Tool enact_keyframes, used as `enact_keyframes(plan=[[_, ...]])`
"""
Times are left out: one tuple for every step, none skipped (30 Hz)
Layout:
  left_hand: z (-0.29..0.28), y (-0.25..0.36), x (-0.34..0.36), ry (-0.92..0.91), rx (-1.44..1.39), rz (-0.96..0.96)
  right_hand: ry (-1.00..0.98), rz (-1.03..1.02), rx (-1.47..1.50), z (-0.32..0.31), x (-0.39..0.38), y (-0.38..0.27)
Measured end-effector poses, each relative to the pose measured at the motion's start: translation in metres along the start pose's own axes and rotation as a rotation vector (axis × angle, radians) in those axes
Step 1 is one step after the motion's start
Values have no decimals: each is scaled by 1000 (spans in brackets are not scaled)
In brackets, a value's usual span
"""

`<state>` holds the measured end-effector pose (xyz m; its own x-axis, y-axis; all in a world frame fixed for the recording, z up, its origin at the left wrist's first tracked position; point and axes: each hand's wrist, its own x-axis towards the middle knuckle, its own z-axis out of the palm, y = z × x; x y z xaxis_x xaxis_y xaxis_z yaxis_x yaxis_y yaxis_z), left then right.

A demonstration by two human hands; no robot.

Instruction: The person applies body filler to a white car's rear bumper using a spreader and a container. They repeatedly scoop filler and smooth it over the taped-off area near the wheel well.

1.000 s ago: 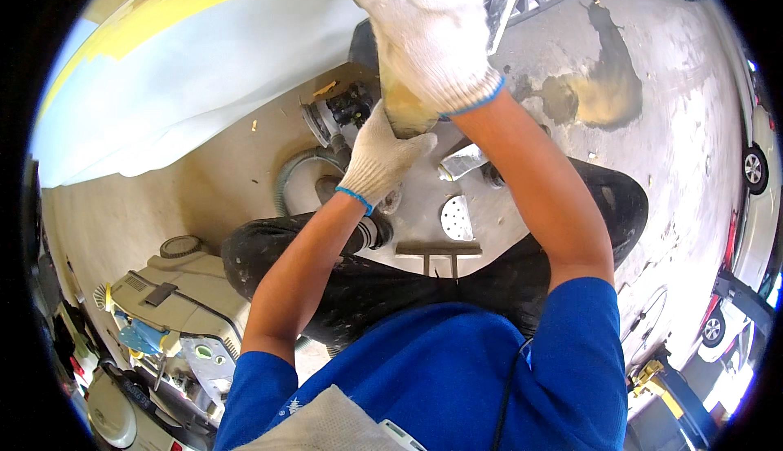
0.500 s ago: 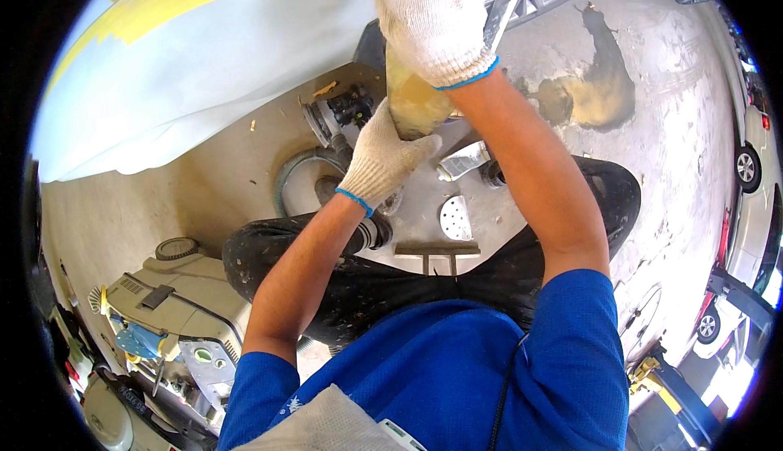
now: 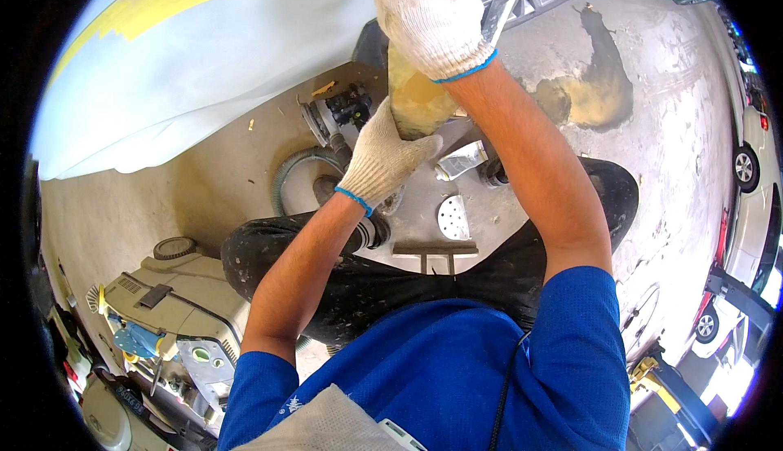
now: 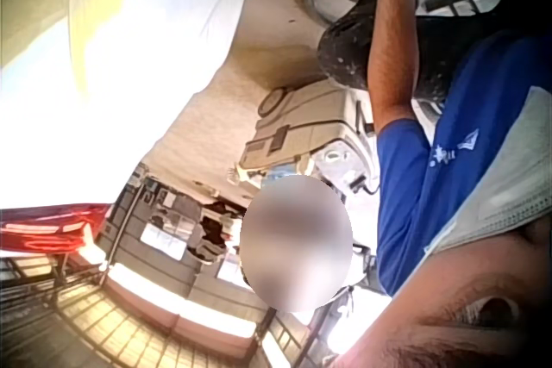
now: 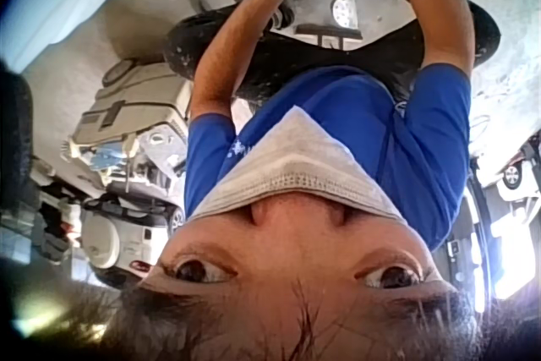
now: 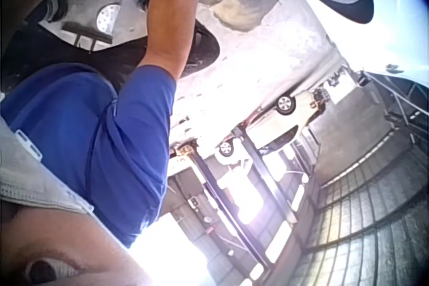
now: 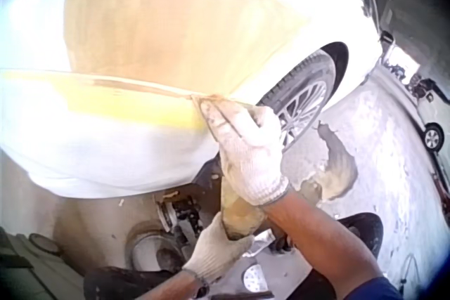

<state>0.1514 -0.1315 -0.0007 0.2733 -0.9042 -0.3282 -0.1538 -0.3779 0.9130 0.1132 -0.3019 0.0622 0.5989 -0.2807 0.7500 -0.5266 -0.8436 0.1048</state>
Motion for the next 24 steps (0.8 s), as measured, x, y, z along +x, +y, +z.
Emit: enact_keyframes(plan=[[0, -1, 0, 1, -1, 7, -3, 1, -1, 0, 0, 0], [1, -2, 0, 2, -3, 15, -1, 0, 1, 0, 1, 0], [1, -2, 0, 3, -4, 22, 0, 2, 0, 1, 1, 0], [2, -3, 1, 4, -6, 26, 0, 3, 4, 0, 1, 0], [2, -4, 1, 6, -8, 29, 3, 6, 3, 0, 1, 0], [3, -4, 1, 7, -10, 32, 3, 8, 6, 0, 0, 0], [3, -3, 1, 6, -2, 31, 7, 9, 6, 1, 1, -1], [2, -2, 0, 5, 6, 29, 7, 11, 9, 2, 0, -1], [2, -1, 0, 4, 14, 27, 7, 11, 10, 2, 0, -2], [3, -1, 0, 4, 9, 31, 6, 13, 12, 1, -1, -4], [3, -1, -1, 3, 5, 36, 6, 14, 10, 1, -1, -5], [4, -1, -1, 2, 0, 41, 9, 15, 12, 1, -1, -5], [5, -2, -1, 3, 0, 48, 10, 16, 15, 1, -1, -6], [5, -3, 0, 5, 0, 55, 10, 19, 18, 0, -1, -7], [6, -3, 0, 7, 0, 63, 11, 21, 19, 0, -1, -8], [6, -4, 1, 0, 1, 57, 12, 25, 23, 0, -1, -8], [5, -5, 1, -5, 2, 51, 15, 29, 28, 0, -2, -9], [5, -6, 1, -10, 4, 45, 14, 32, 39, 1, -2, -11], [7, -8, 1, 2, 3, 49, 13, 32, 49, 0, -3, -13], [7, -9, 2, 13, 1, 56, 15, 35, 63, 1, -4, -14], [8, -10, 3, 24, -1, 62, 19, 42, 85, -1, -5, -13], [8, -10, 4, 24, 3, 72, 22, 57, 126, -5, -8, -11], [7, -8, 3, 27, 7, 76, 25, 82, 183, -8, -13, -6], [5, -4, 2, 35, 12, 82, 34, 118, 263, -14, -16, -2]])
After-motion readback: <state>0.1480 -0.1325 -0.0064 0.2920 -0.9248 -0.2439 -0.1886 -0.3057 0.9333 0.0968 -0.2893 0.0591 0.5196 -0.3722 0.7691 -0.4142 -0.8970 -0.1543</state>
